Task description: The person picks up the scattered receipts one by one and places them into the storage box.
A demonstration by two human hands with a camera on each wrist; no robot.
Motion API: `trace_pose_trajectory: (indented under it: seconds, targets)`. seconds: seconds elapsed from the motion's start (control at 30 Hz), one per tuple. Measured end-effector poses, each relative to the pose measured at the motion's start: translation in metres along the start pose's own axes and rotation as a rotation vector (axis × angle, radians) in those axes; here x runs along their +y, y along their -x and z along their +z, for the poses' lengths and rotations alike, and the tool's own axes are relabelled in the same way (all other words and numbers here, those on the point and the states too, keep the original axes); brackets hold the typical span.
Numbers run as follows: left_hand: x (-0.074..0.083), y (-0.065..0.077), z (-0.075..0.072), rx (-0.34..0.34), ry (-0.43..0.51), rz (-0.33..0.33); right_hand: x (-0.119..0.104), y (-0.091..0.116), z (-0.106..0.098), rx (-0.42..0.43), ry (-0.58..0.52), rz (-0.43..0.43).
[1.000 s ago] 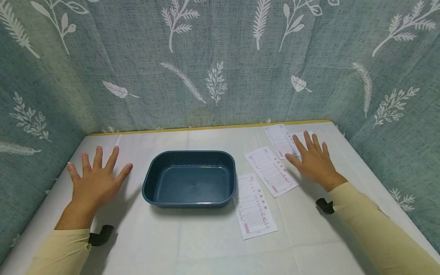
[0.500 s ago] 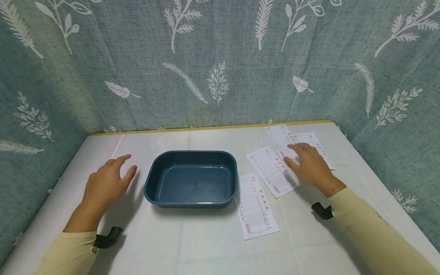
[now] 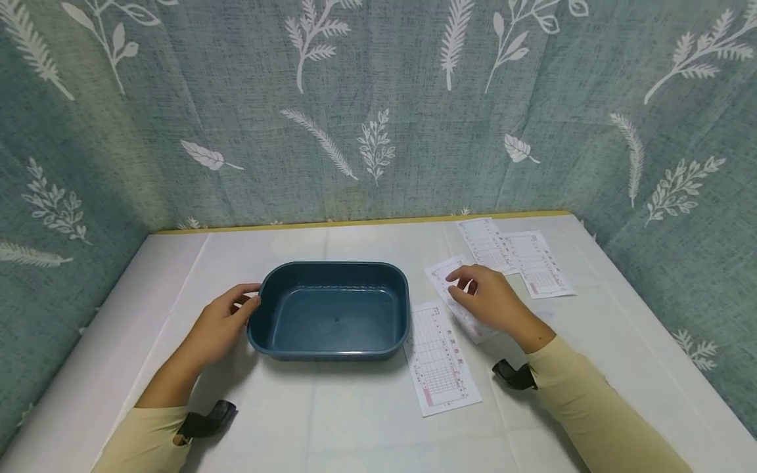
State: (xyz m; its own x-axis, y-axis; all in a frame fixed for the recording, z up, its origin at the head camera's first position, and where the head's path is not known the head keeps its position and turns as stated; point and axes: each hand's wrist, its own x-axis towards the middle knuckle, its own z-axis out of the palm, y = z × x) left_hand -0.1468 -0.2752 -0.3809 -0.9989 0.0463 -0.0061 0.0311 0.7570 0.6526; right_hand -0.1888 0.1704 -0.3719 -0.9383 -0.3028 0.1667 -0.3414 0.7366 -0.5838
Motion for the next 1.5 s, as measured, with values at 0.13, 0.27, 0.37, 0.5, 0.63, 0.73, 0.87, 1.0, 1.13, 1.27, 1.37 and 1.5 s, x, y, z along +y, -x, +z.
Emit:
trace_pose_trajectory:
  seconds: [0.13, 0.27, 0.37, 0.5, 0.63, 0.73, 0.87, 1.0, 1.13, 1.27, 1.37, 1.5]
  targets:
    - [0.001, 0.002, 0.002, -0.009, 0.019, 0.007, -0.004, -0.003, 0.010, -0.058, -0.020, 0.019]
    - [0.001, 0.003, 0.002, -0.028, 0.040, 0.006, -0.004, -0.002, 0.015, -0.102, -0.010, 0.016]
    - [0.000, 0.002, 0.001, -0.044, 0.059, 0.008, -0.004, -0.001, 0.016, -0.142, -0.004, 0.008]
    - [-0.005, 0.002, -0.003, -0.084, 0.108, 0.008, -0.004, 0.001, 0.018, -0.231, 0.007, 0.002]
    - [-0.012, 0.002, -0.007, -0.156, 0.219, 0.014, -0.002, 0.003, 0.020, -0.299, 0.017, -0.012]
    - [-0.018, 0.003, -0.010, -0.217, 0.334, 0.007, -0.003, 0.003, 0.022, -0.321, 0.032, -0.028]
    - [-0.025, 0.003, -0.012, -0.286, 0.447, -0.008, -0.002, 0.003, 0.023, -0.342, 0.080, -0.036]
    - [-0.028, 0.003, -0.013, -0.318, 0.492, 0.002, -0.003, 0.004, 0.022, -0.354, 0.114, -0.027]
    - [-0.032, 0.004, -0.014, -0.354, 0.523, 0.028, -0.004, 0.005, 0.022, -0.366, 0.116, -0.004]
    - [-0.036, 0.004, -0.015, -0.391, 0.544, 0.046, -0.004, 0.004, 0.023, -0.380, 0.107, 0.020]
    - [-0.041, 0.004, -0.016, -0.414, 0.568, 0.080, -0.003, 0.003, 0.024, -0.388, 0.110, 0.031]
    - [-0.049, 0.005, -0.015, -0.457, 0.630, 0.131, -0.002, 0.003, 0.026, -0.391, 0.115, 0.047]
